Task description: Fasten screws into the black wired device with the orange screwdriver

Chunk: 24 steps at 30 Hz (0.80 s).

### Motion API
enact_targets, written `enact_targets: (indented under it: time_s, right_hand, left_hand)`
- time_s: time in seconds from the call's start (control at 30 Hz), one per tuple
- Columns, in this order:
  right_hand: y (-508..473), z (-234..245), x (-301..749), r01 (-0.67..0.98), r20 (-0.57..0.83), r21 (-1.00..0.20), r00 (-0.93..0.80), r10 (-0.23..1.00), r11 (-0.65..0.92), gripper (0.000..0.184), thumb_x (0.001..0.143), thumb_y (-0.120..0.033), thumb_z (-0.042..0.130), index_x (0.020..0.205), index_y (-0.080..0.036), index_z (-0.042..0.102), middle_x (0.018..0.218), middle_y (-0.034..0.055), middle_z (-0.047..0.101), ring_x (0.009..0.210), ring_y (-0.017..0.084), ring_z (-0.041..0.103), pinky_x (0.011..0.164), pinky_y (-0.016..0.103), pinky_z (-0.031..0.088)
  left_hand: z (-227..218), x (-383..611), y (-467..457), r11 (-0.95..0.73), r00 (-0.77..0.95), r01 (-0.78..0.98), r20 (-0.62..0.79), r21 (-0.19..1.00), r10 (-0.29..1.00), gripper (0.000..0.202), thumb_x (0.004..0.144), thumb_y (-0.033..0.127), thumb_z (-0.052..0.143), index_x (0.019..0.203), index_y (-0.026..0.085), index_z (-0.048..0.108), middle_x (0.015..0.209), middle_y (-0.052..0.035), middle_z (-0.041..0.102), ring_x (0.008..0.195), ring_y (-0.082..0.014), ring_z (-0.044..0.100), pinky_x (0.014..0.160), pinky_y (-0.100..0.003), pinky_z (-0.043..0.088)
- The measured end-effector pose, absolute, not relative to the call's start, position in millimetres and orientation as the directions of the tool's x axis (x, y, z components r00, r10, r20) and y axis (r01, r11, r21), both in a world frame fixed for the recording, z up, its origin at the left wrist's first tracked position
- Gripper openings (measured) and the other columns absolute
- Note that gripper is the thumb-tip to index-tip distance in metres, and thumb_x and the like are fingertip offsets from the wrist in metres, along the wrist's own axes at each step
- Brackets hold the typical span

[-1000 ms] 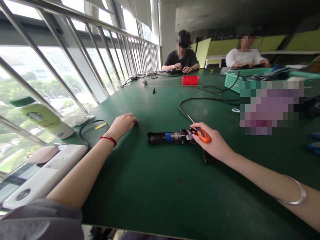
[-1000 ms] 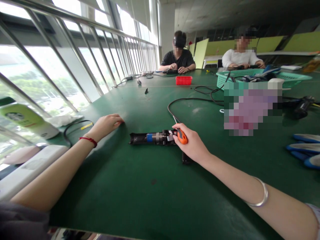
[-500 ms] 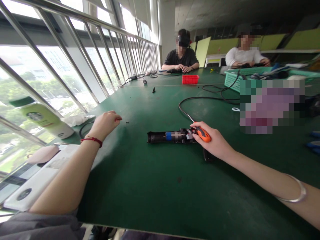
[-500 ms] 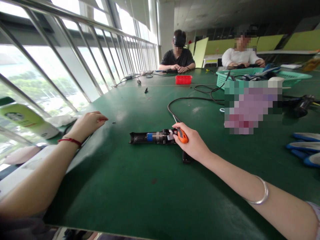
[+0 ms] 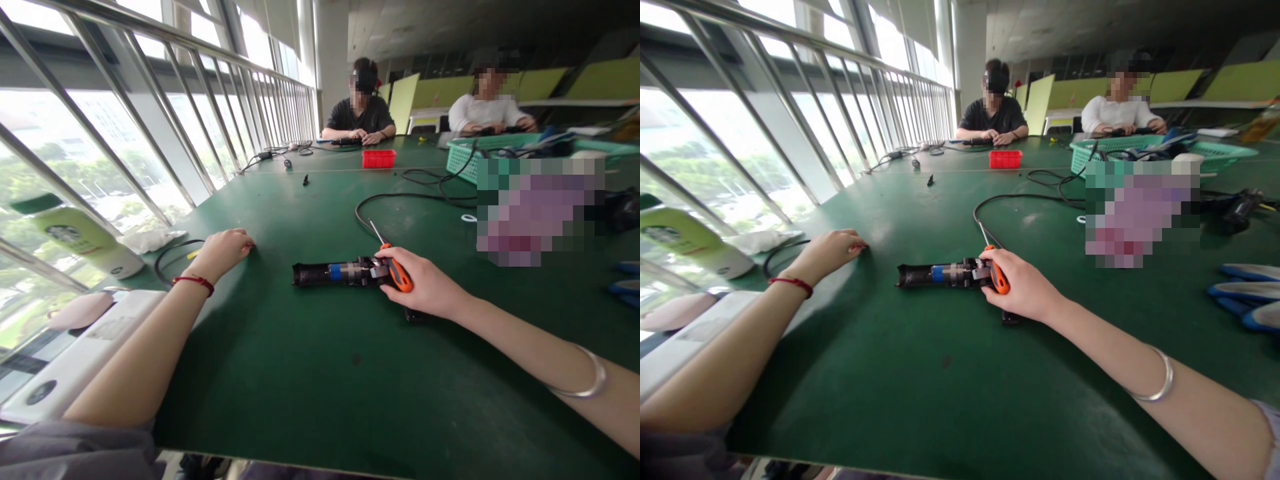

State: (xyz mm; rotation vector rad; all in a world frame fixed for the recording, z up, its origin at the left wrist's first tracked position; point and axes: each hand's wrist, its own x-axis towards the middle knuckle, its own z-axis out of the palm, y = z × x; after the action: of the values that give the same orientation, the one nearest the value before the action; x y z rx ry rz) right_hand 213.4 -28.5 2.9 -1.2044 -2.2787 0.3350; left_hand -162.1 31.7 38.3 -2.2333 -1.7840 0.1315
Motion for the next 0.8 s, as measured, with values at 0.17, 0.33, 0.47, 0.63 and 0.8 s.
enact_targets:
  time_s: [0.17,0.33,0.47,0.63,0.8]
  right_hand:
    - [-29,2,211,0.760,0.333,-0.330,-0.461,0.823,0.559,0.044,0.075,-0.027,0.060,0.116,-0.018,0.048,0.116,0.0102,0.058,0.098,0.023,0.060,0.085,0.037,0.051]
    - [-34,6,186,0.841,0.347,-0.214,-0.410,0.844,0.497,0.040,0.077,-0.029,0.058,0.113,-0.016,0.049,0.107,0.0117,0.061,0.092,0.025,0.060,0.076,0.039,0.053]
    - [-31,9,154,0.867,0.330,-0.234,-0.355,0.875,0.440,0.042,0.076,-0.029,0.057,0.114,-0.016,0.046,0.101,0.0098,0.060,0.084,0.026,0.061,0.065,0.036,0.052]
    - [-24,2,147,0.806,0.351,-0.393,-0.313,0.883,0.442,0.047,0.076,-0.032,0.055,0.117,-0.017,0.039,0.109,0.0110,0.058,0.083,0.026,0.062,0.066,0.036,0.050]
    - [-22,-6,163,0.673,0.390,-0.511,-0.372,0.842,0.534,0.040,0.075,-0.027,0.057,0.111,-0.022,0.040,0.104,0.0056,0.059,0.086,0.021,0.060,0.076,0.034,0.048]
  left_hand:
    - [36,-165,35,-0.220,0.267,0.935,0.145,-0.279,0.953,0.029,0.081,0.024,0.041,0.088,0.017,0.069,0.096,-0.0111,0.065,0.078,-0.0264,0.062,0.062,-0.033,0.044]
    - [29,-149,38,-0.285,0.276,0.958,0.312,-0.019,0.909,0.020,0.079,0.024,0.049,0.080,0.017,0.068,0.086,-0.0067,0.065,0.071,-0.0197,0.062,0.065,-0.029,0.046]
    - [25,-81,23,-0.505,0.138,0.756,0.651,0.418,0.746,0.019,0.082,0.026,0.051,0.084,0.016,0.067,0.084,-0.0029,0.065,0.073,-0.0130,0.061,0.070,-0.023,0.049]
    - [17,-12,-2,-0.702,0.329,0.534,0.649,0.471,0.686,0.013,0.083,0.024,0.056,0.083,0.018,0.068,0.083,-0.0024,0.065,0.078,-0.0131,0.060,0.075,-0.026,0.048]
    - [15,-25,-10,-0.621,0.281,0.498,0.565,0.605,0.776,0.011,0.081,0.024,0.059,0.079,0.018,0.067,0.085,-0.0040,0.065,0.082,-0.0155,0.060,0.078,-0.028,0.048]
